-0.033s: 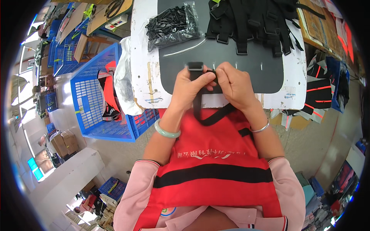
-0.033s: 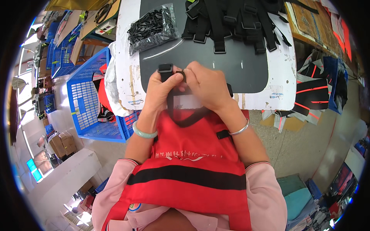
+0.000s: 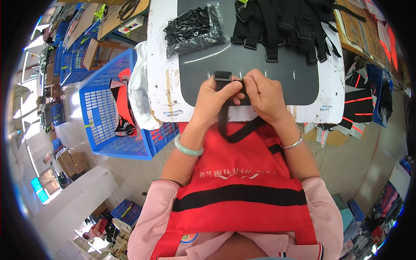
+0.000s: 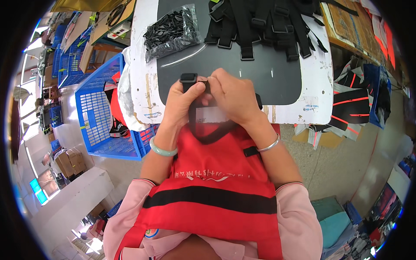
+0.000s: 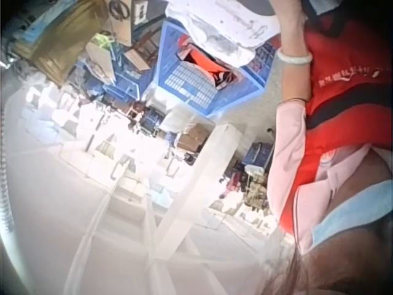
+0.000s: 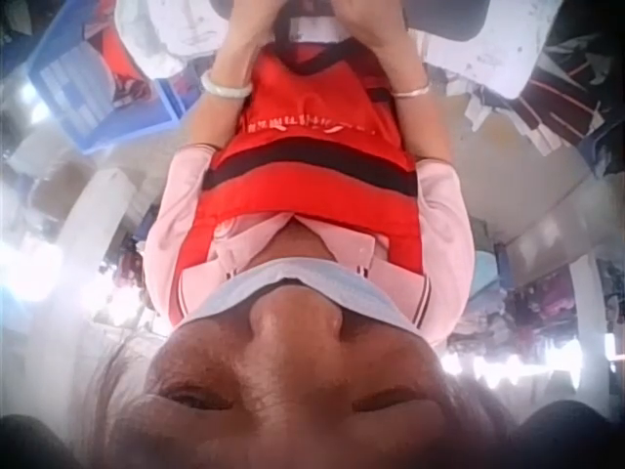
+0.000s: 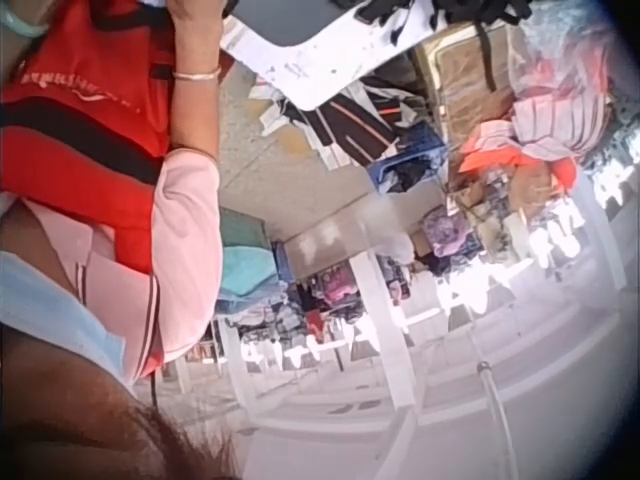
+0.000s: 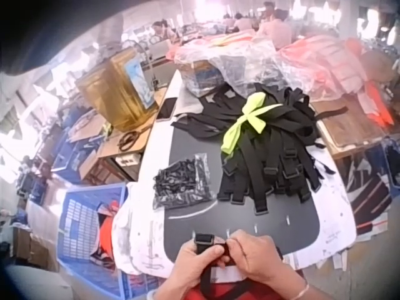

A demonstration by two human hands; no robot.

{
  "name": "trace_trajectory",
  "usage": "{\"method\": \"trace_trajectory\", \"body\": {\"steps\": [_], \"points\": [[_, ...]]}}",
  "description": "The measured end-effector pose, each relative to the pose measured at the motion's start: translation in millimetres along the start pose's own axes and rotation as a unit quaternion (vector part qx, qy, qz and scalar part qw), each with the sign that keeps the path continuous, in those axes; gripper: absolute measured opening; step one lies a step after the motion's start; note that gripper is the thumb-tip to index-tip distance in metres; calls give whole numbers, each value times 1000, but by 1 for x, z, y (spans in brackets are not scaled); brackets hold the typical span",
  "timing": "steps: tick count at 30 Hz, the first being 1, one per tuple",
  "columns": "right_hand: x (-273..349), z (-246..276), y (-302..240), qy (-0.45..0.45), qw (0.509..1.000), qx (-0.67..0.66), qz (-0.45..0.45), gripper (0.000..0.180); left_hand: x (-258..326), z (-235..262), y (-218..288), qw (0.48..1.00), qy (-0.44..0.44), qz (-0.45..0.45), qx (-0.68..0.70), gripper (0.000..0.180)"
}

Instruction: Manually attaching plastic buckles and adjusting sliders on black nylon straps.

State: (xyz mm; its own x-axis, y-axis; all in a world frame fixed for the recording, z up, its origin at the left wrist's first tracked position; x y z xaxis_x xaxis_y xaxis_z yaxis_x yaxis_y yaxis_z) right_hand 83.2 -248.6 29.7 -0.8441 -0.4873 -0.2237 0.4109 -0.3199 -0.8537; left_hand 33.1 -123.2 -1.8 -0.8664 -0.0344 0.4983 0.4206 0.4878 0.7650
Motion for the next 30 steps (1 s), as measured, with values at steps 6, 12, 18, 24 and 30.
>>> {"method": "trace_trajectory", "body": {"steps": [6,12,18,24,30], "points": [[1,2,-6,68,997,-17,28,11,4,-3,0,999,-25,25,-32,14],[-3,8,-18,47,996,-21,76,14,5,-1,12,990,31,-69,-120,16],[9,3,12,-7,988,-139,-64,11,8,1,21,993,-15,-58,-102,38],[20,-15,29,-130,820,-469,-301,13,21,-16,16,984,-174,5,-31,67],[20,-24,10,-229,795,-486,-282,19,41,-21,12,937,-327,82,-96,56]]}}
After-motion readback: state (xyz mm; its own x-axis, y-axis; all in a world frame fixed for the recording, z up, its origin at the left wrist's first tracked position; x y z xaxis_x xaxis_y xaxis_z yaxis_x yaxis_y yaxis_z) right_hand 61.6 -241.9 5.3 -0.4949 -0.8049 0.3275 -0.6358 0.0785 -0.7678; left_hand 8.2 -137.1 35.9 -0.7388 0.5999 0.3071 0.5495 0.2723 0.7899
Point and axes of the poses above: each hand's wrist, its own x-axis away from the middle knuckle, its own z-axis out of the back of the hand, y = z × x, the point moved 7 cm from there along -x, towards the middle knuckle, and after that the axes turned 6 degrees about z, right-handed, at the moved point
